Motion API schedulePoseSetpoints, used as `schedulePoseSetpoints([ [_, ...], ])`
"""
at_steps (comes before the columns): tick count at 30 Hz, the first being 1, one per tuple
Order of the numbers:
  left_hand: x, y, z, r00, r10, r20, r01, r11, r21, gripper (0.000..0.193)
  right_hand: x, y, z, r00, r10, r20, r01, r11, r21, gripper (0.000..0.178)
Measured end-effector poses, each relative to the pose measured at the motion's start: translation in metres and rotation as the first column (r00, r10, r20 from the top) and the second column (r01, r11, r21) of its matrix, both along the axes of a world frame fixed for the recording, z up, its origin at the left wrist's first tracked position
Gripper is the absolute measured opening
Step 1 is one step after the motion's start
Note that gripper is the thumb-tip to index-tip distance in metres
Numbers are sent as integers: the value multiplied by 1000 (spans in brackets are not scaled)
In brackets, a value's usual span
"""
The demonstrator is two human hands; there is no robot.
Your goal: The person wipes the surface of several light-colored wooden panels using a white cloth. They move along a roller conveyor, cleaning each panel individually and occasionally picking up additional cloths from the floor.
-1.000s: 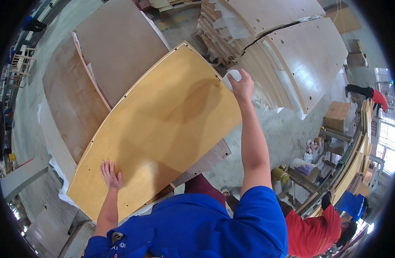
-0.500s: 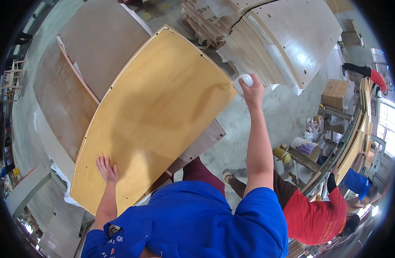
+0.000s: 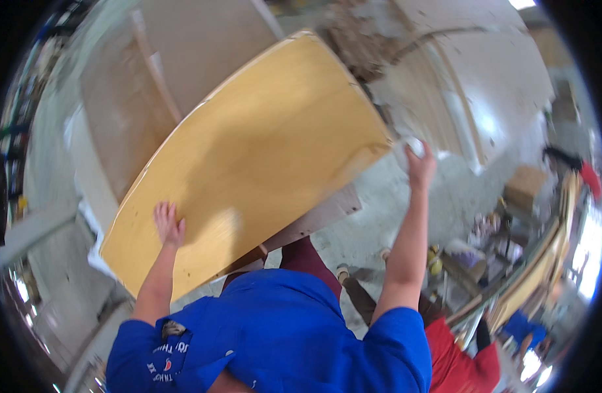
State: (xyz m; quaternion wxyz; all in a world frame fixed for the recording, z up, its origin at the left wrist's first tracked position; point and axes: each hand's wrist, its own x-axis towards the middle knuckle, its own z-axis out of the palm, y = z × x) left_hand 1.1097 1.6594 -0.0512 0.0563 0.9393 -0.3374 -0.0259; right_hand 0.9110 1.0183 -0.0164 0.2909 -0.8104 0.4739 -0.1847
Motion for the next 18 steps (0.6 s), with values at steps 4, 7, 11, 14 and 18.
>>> schedulePoseSetpoints([
  [4, 1, 3, 4, 995, 61, -85, -57, 997, 46, 60, -15, 30, 15, 767, -498, 405, -106, 524, 845, 40],
  [7, -12, 20, 8, 993, 86, -76, -87, 996, -6, 57, 21, 99, 14, 489, -770, 409, -626, 17, 780, 50],
  [11, -11, 17, 13, 973, 182, -145, -218, 929, -299, 51, 52, 181, 2, 632, -653, 417, -703, -256, 663, 61],
  [14, -32, 48, 13, 920, 372, -119, -385, 810, -442, 47, 80, 270, 3, 695, -488, 529, -692, -253, 676, 60],
  [18, -84, 140, 4, 789, 614, 18, -588, 764, -266, 43, 94, 393, 20, 849, -137, 510, -527, -168, 833, 51],
])
